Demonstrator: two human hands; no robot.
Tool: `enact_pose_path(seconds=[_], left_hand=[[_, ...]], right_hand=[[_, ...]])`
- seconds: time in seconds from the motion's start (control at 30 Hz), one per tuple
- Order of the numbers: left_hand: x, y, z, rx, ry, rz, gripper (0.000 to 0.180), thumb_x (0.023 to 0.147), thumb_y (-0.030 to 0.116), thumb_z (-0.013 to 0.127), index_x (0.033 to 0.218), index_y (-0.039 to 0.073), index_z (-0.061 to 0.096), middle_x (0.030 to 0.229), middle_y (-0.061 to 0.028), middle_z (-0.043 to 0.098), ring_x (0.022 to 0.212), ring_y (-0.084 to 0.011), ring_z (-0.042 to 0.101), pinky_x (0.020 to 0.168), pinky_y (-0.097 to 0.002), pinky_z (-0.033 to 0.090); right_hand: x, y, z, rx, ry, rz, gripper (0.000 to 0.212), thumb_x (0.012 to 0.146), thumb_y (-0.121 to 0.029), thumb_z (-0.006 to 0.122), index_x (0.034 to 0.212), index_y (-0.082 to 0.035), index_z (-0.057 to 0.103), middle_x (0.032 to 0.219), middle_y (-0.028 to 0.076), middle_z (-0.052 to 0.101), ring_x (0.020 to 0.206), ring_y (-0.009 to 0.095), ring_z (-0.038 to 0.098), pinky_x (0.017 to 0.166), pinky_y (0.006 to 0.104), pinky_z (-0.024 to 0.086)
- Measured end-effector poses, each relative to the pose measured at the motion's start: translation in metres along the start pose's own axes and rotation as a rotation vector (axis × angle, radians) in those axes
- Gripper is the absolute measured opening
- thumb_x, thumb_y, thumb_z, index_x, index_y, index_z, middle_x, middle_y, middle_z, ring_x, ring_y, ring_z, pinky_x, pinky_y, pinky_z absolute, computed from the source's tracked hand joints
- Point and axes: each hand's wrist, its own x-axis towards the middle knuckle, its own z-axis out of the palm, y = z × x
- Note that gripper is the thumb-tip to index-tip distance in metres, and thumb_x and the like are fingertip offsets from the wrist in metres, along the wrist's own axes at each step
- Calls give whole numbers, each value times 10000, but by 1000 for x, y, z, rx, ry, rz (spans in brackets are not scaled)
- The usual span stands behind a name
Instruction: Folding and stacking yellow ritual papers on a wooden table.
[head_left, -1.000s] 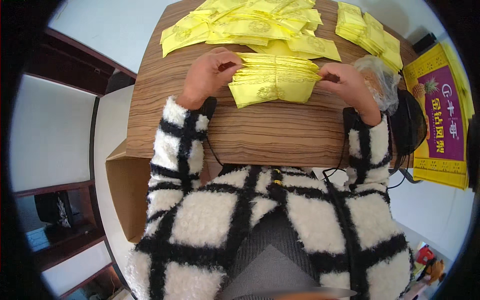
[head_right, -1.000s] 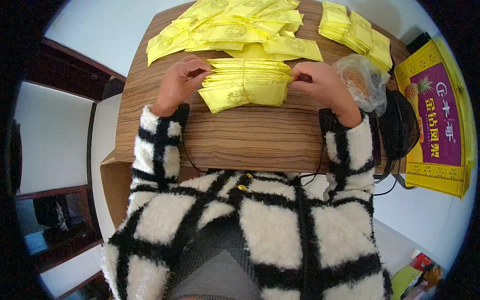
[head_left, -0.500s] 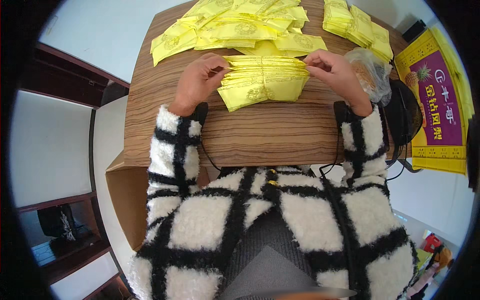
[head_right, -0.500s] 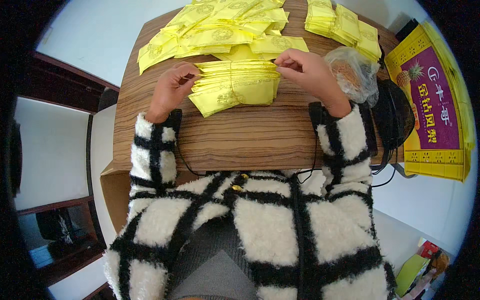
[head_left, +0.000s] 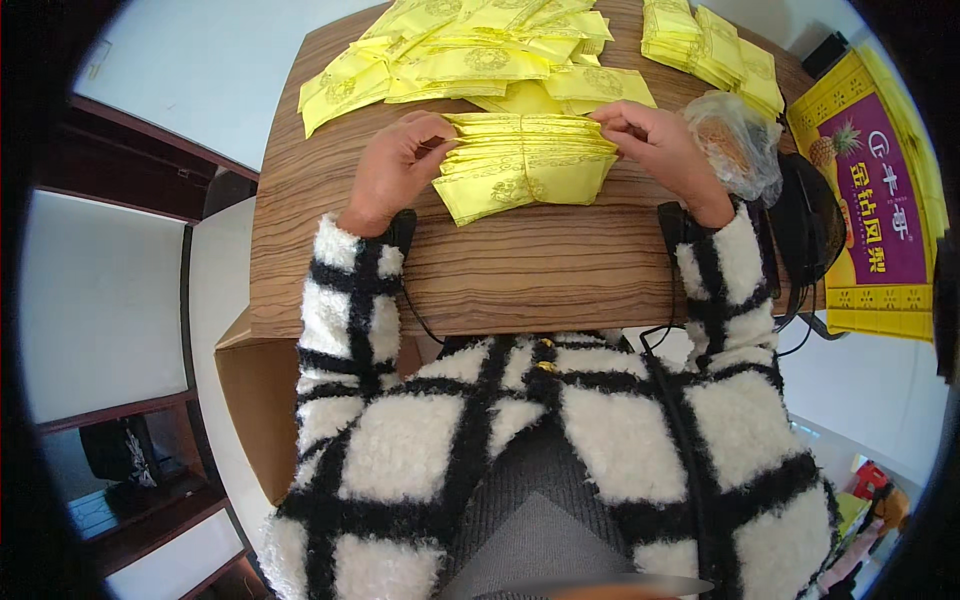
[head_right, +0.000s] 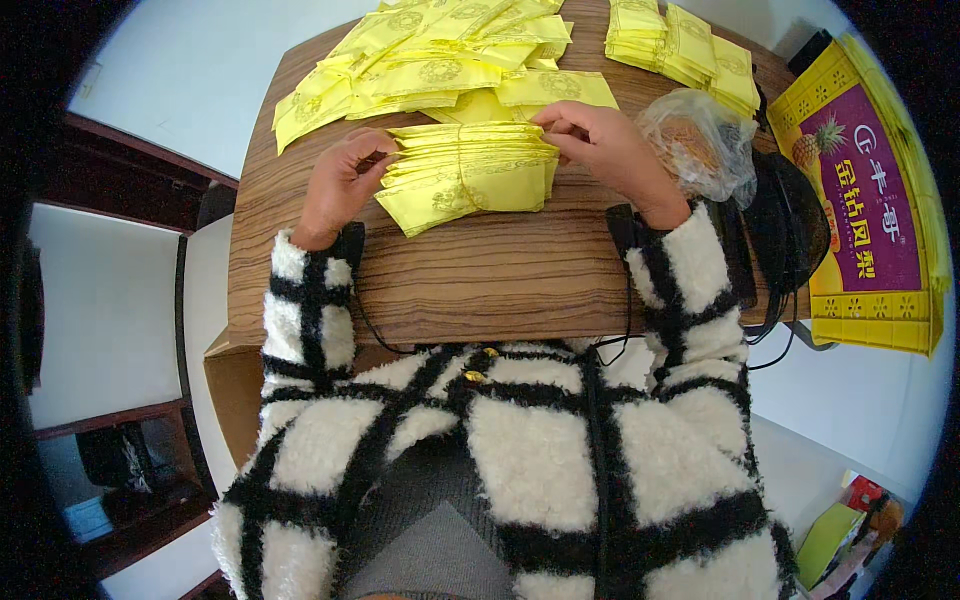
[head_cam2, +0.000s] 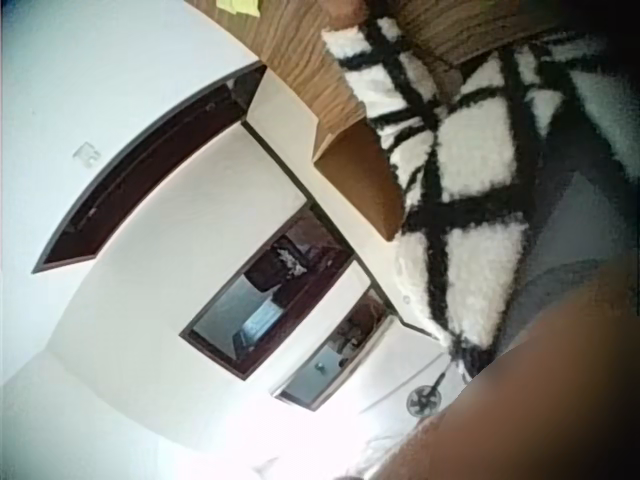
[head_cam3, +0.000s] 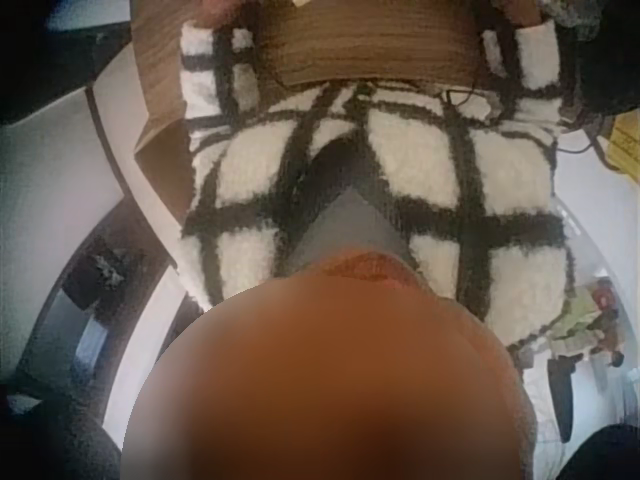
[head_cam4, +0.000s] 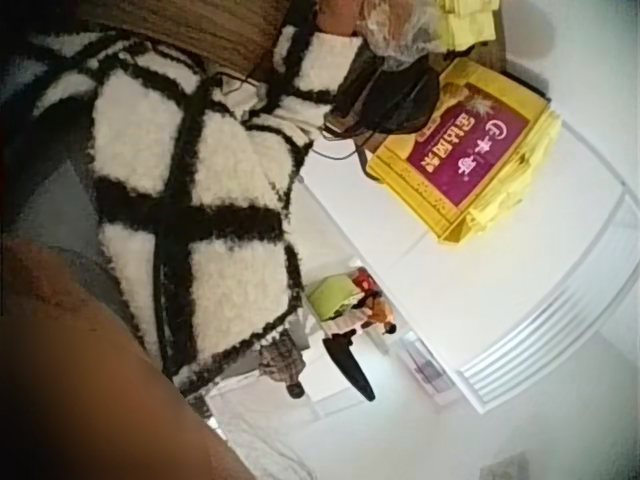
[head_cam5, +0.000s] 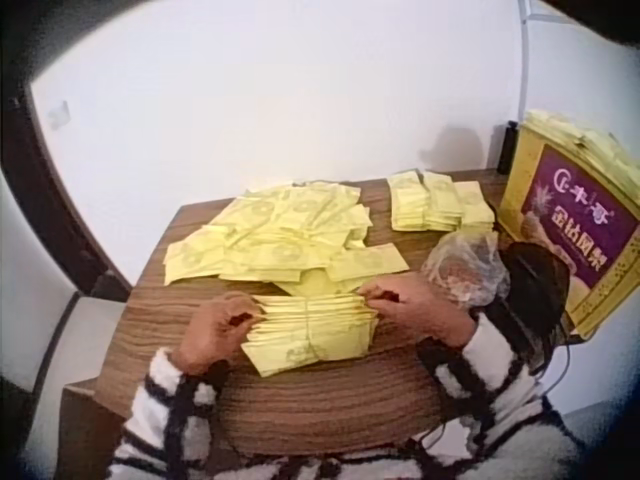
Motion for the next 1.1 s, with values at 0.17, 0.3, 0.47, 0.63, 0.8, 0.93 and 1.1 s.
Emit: enact_pose_path(seconds=[0.17,0.3,0.47,0.63,0.8,0.93,1.1], left_hand=[[1,-1,1,-21,-14,15,65,872,14,643,931,13,616,825,-90,587,700,-193,563,634,-284,451],[0,1,1,-38,-18,12,67,871,11,644,929,9,612,826,-88,586,704,-190,562,638,-283,451],[0,0,2,-84,-27,6,74,866,3,651,927,1,608,824,-86,586,708,-189,557,644,-283,452],[-1,-2,-3,-77,-96,-45,103,891,-61,604,986,-22,601,970,-55,591,861,-112,563,753,-228,459],[2,5,-4,-10,-70,-24,82,884,-30,629,959,-11,603,920,-60,585,816,-128,571,711,-239,463],[1,2,-2,-27,4,-7,91,864,-3,657,945,5,614,853,-82,593,769,-170,599,661,-257,472],[0,3,-4,-59,0,-14,92,867,-5,650,952,11,619,856,-58,594,765,-148,597,673,-240,481]], right_hand=[[0,3,0,-82,-17,6,219,956,-111,601,1141,-1,643,886,10,667,730,59,582,644,210,483],[1,2,2,-63,-19,32,223,953,-120,607,1135,4,643,874,8,658,725,66,565,645,217,473],[3,6,2,-140,-7,-69,214,945,-118,607,1115,6,643,854,33,659,719,91,566,646,239,468],[5,5,3,-291,16,-151,157,937,-102,599,1037,15,634,821,64,653,713,125,578,646,259,465],[4,5,6,-323,61,-159,121,920,-116,607,970,-6,621,785,109,629,673,220,575,620,314,452],[3,7,7,-289,76,-145,118,912,-127,612,957,-18,617,776,126,622,665,266,574,614,338,447],[4,7,0,-369,13,-167,80,922,-44,588,974,5,625,770,36,642,645,84,570,589,247,468]])
